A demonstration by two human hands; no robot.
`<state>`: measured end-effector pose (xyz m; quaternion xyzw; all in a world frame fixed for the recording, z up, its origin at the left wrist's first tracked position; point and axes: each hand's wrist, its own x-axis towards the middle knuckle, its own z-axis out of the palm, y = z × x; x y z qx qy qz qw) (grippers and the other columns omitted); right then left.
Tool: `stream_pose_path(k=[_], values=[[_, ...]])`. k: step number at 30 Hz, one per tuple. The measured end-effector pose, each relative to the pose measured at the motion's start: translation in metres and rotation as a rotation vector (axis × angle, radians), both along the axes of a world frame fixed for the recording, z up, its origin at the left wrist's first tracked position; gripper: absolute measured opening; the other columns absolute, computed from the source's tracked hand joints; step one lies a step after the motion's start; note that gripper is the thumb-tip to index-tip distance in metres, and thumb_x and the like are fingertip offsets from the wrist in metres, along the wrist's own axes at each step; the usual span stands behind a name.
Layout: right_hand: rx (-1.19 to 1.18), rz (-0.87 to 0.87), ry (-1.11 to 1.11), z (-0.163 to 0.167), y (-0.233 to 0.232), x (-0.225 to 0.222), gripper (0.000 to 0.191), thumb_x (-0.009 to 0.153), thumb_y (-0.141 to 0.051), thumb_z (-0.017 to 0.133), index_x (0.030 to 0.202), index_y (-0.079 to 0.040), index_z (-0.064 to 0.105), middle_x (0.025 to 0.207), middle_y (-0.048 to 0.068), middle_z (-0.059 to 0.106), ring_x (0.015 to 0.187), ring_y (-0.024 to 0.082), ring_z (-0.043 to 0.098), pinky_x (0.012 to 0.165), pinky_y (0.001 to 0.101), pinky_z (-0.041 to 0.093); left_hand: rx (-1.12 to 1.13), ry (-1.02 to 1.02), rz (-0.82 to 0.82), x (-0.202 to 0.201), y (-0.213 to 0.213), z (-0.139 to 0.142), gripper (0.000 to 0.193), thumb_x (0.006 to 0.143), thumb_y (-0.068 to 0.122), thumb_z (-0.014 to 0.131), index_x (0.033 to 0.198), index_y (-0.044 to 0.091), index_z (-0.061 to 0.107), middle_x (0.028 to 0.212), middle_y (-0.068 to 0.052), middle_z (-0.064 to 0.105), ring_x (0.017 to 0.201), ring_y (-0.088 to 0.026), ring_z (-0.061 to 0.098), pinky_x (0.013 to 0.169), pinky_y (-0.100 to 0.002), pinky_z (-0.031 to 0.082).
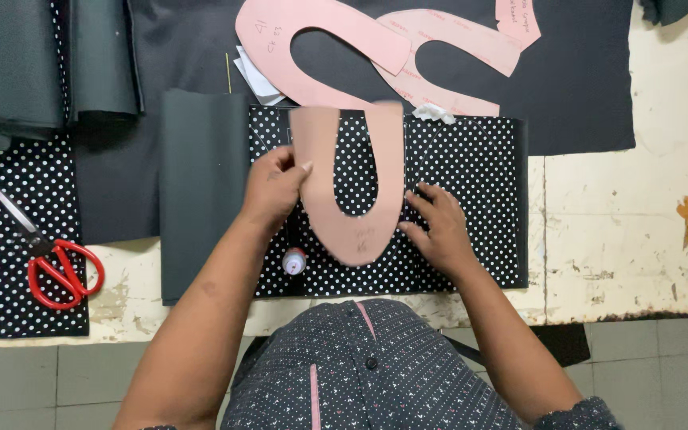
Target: The person retrieves a white marking tool from a drawer and uses it to trace curved lines on a black polka-dotted fabric laid on a workbench. They then place a pink U-shaped pattern on the fabric and trace its outline with the marker.
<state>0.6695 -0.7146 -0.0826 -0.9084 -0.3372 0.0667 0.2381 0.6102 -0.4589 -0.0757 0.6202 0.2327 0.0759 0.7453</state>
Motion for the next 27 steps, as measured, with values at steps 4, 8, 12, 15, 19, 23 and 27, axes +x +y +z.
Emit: stream_pose_path(k=[4, 8, 12, 15, 19, 23, 27], values=[[0.158, -0.105, -0.092, 0.012, 0.008, 0.021, 0.042, 0.093, -0.019, 0.073, 0.133, -0.007, 0.065, 0.141, 0.014, 0.062, 0.132, 0.035, 0.054, 0.115, 0.0435, 0.041, -0.181, -0.202, 0.420, -0.019, 0.037, 0.007, 0.016, 0.098, 0.002, 0.065, 0.113, 0.000, 0.058, 0.104, -0.009, 0.067, 0.084, -0.015, 0.067, 0.071, -0.030, 0.059], [0.195, -0.079, -0.194, 0.021, 0.028, 0.057, 0.046, 0.094, -0.015, 0.072, 0.137, -0.003, 0.060, 0.138, 0.018, 0.061, 0.129, 0.038, 0.055, 0.112, 0.0443, 0.042, -0.223, -0.347, 0.736, -0.060, 0.076, 0.009, 0.019, 0.103, 0.000, 0.060, 0.122, -0.002, 0.055, 0.112, -0.012, 0.067, 0.092, -0.021, 0.071, 0.080, -0.034, 0.062], [0.212, -0.098, -0.234, 0.025, 0.052, 0.088, 0.056, 0.091, -0.013, 0.072, 0.142, 0.001, 0.053, 0.131, 0.024, 0.057, 0.118, 0.040, 0.055, 0.100, 0.0457, 0.046, -0.269, -0.142, 0.819, -0.103, 0.090, -0.002, 0.020, 0.103, 0.010, 0.056, 0.120, 0.001, 0.054, 0.113, -0.012, 0.068, 0.098, -0.021, 0.075, 0.085, -0.033, 0.066], [-0.014, -0.173, -0.322, 0.024, 0.064, 0.102, 0.049, 0.092, -0.012, 0.072, 0.138, -0.001, 0.061, 0.113, 0.021, 0.061, 0.106, 0.042, 0.056, 0.089, 0.0492, 0.047, -0.327, 0.105, 0.744, -0.127, 0.087, -0.014, 0.023, 0.107, 0.017, 0.058, 0.115, -0.005, 0.055, 0.107, -0.015, 0.068, 0.095, -0.024, 0.075, 0.084, -0.034, 0.065], [0.037, -0.159, -0.421, 0.022, 0.066, 0.109, 0.009, 0.097, -0.009, 0.070, 0.106, -0.008, 0.072, 0.107, 0.013, 0.063, 0.105, 0.034, 0.061, 0.090, 0.0449, 0.050, -0.308, 0.249, 0.610, -0.157, 0.058, -0.032, 0.025, 0.103, 0.017, 0.058, 0.118, -0.002, 0.056, 0.101, -0.012, 0.070, 0.087, -0.020, 0.071, 0.076, -0.030, 0.059], [0.287, -0.150, -0.339, 0.020, 0.058, 0.092, 0.006, 0.098, -0.007, 0.069, 0.103, -0.004, 0.070, 0.099, 0.012, 0.066, 0.087, 0.027, 0.065, 0.078, 0.0396, 0.052, -0.024, 0.194, 0.519, -0.172, 0.020, -0.032, 0.030, 0.099, 0.013, 0.065, 0.123, -0.004, 0.063, 0.103, -0.009, 0.070, 0.088, -0.013, 0.066, 0.076, -0.024, 0.055], [0.388, -0.044, 0.188, 0.017, 0.039, 0.020, 0.013, 0.094, -0.005, 0.064, 0.105, -0.005, 0.072, 0.087, 0.004, 0.065, 0.069, 0.012, 0.056, 0.061, 0.0312, 0.047, 0.182, 0.142, 0.345, -0.174, -0.014, -0.002, 0.024, 0.099, 0.013, 0.067, 0.117, -0.003, 0.073, 0.100, -0.008, 0.071, 0.085, -0.012, 0.063, 0.075, -0.023, 0.052]])
